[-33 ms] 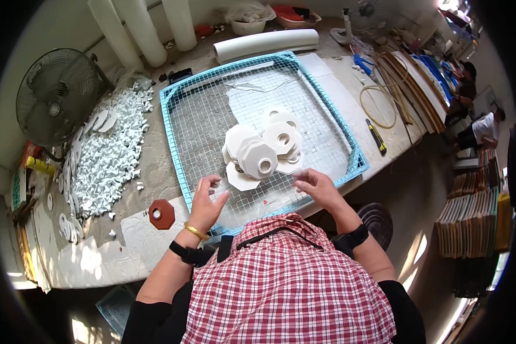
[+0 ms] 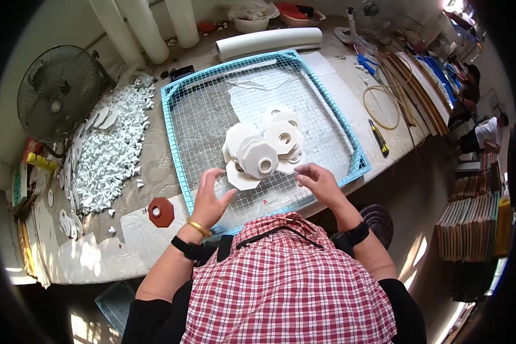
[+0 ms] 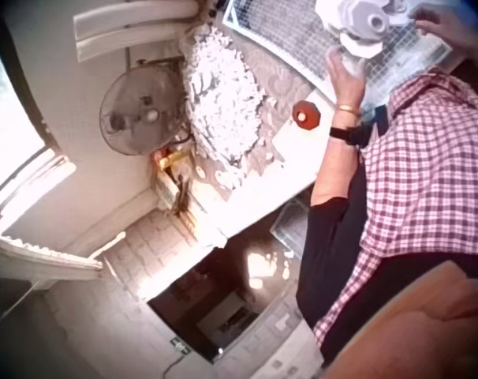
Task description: Sorting and arranging white ceramic insulator components onto a metal drying rack.
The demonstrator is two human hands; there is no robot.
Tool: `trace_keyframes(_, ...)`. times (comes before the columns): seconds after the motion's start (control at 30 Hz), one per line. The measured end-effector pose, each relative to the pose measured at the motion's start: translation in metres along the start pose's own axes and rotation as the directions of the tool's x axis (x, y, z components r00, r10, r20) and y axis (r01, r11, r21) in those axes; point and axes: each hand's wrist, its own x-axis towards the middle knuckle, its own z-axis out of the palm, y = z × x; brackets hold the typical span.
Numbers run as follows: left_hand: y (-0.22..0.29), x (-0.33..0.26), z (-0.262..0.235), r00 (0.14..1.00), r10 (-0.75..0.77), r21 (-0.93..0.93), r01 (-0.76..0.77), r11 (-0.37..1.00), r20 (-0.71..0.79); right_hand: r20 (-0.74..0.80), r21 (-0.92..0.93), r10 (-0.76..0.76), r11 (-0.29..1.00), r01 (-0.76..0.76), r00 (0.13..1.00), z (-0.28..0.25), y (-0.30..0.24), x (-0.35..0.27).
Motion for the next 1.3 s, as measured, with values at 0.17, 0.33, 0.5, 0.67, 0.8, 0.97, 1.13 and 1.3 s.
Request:
trace_keyframes(0.17, 0.047, 0.073, 0.064, 0.987, 0.157, 0.344, -0.156, 0.926, 0.026, -0.112, -0.344, -0.154, 0.933, 0.107, 0.982, -0.058, -0.019, 0.069)
trace_keyframes(0.33, 0.058, 0.136, 0.132, 0.980, 0.180, 0.434, -0.201, 0.878, 0.089, -0.042, -0.662, -0.578, 0.627, 0.410, 0.815, -0.106, 0.008, 0.142)
trace_keyframes(0.5, 0.101, 0.131, 0.168, 0.997, 0.053, 0.504, -0.075, 0.861, 0.059, 0.381, -0.690, -0.225, 0.576, 0.438, 0.897, -0.150, -0.039, 0.129)
trace_keyframes(0.67, 0.132, 0.150, 0.184, 0.992, -0.055, 0.613, -0.027, 0.790, 0.114, 0.480, -0.715, -0.246, 0.446, 0.538, 0.842, -0.171, -0.005, 0.132)
trace_keyframes(0.8, 0.134, 0.155, 0.188, 0.988, -0.122, 0.634, 0.037, 0.773, 0.092, 0.435, -0.709, -0.320, 0.454, 0.540, 0.841, -0.171, 0.002, 0.136)
trace_keyframes(0.97, 0.123, 0.148, 0.171, 0.989, -0.141, 0.636, 0.078, 0.768, 0.049, 0.408, -0.673, -0.334, 0.519, 0.527, 0.850, -0.166, 0.001, 0.128)
trace_keyframes(1.13, 0.106, 0.127, 0.156, 1.000, -0.008, 0.539, 0.005, 0.842, 0.003, 0.383, -0.701, -0.271, 0.537, 0.469, 0.883, -0.155, -0.003, 0.103)
trace_keyframes(1.3, 0.102, 0.116, 0.152, 0.998, -0.007, 0.324, 0.028, 0.946, -0.064, 0.151, -0.713, -0.575, 0.500, 0.492, 0.804, -0.144, -0.001, 0.091)
